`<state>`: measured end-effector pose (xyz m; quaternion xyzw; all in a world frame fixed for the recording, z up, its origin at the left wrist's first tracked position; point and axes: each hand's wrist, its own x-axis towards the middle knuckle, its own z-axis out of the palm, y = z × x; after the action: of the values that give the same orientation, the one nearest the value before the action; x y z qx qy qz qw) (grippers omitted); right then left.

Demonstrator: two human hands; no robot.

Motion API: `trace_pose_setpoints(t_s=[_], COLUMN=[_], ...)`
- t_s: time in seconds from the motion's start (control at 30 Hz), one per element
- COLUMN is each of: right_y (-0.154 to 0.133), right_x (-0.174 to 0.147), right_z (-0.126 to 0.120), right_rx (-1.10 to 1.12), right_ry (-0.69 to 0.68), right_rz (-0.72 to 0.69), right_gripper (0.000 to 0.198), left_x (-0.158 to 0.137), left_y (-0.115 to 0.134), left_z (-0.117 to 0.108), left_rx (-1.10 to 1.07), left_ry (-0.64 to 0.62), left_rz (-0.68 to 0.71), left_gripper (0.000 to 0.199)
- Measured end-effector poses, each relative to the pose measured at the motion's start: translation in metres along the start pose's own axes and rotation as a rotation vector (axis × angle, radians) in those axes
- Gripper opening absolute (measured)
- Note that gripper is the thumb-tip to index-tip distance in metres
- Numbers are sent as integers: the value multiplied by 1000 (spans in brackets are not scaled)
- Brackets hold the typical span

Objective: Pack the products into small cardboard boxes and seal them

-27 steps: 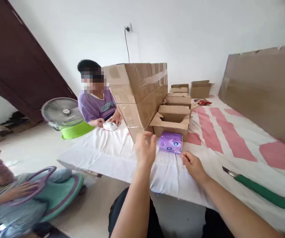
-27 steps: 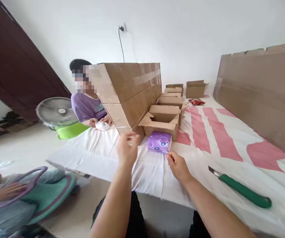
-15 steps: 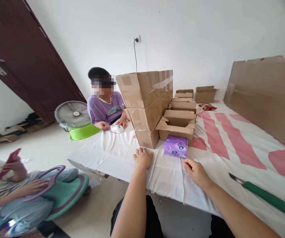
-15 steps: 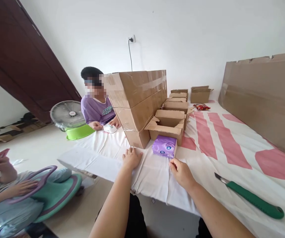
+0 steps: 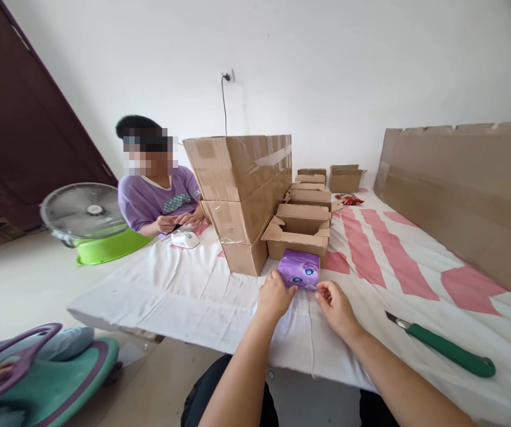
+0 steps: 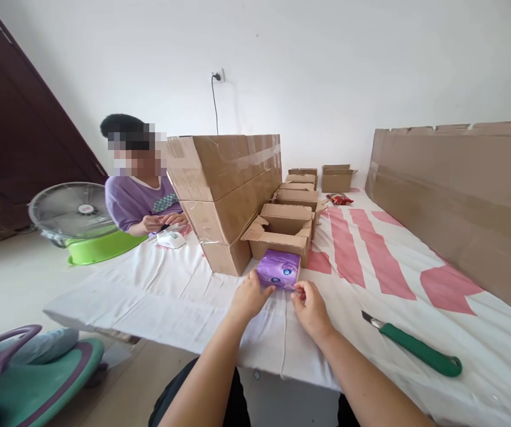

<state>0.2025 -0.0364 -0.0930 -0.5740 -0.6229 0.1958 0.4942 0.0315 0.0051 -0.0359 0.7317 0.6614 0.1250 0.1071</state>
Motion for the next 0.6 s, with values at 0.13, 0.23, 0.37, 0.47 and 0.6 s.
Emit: trace_pose_setpoints(t_s=[0.13, 0.23, 0.37, 0.47, 0.6], right_y=[5, 7, 7, 6, 3], right_x=[2, 2, 2, 1, 0], right_z=[1, 1, 1, 2, 2], right_rx=[38, 62, 85, 100, 112], right_ry=[59, 70, 80, 81, 80], right_rz=[47, 71, 88, 88, 81], right_gripper=[26, 28, 28, 28, 25], left_x=[5, 8, 9, 10, 11], left_y=[2, 3, 5, 4, 4], left_z=[-5, -7, -7, -2, 7], left_rx=[-1, -1, -17, -43, -83], left_ry=[-10, -20, -24, -7, 40], left_rz=[-13, -9, -19, -28, -25], left_gripper=[45, 47, 53, 52, 51])
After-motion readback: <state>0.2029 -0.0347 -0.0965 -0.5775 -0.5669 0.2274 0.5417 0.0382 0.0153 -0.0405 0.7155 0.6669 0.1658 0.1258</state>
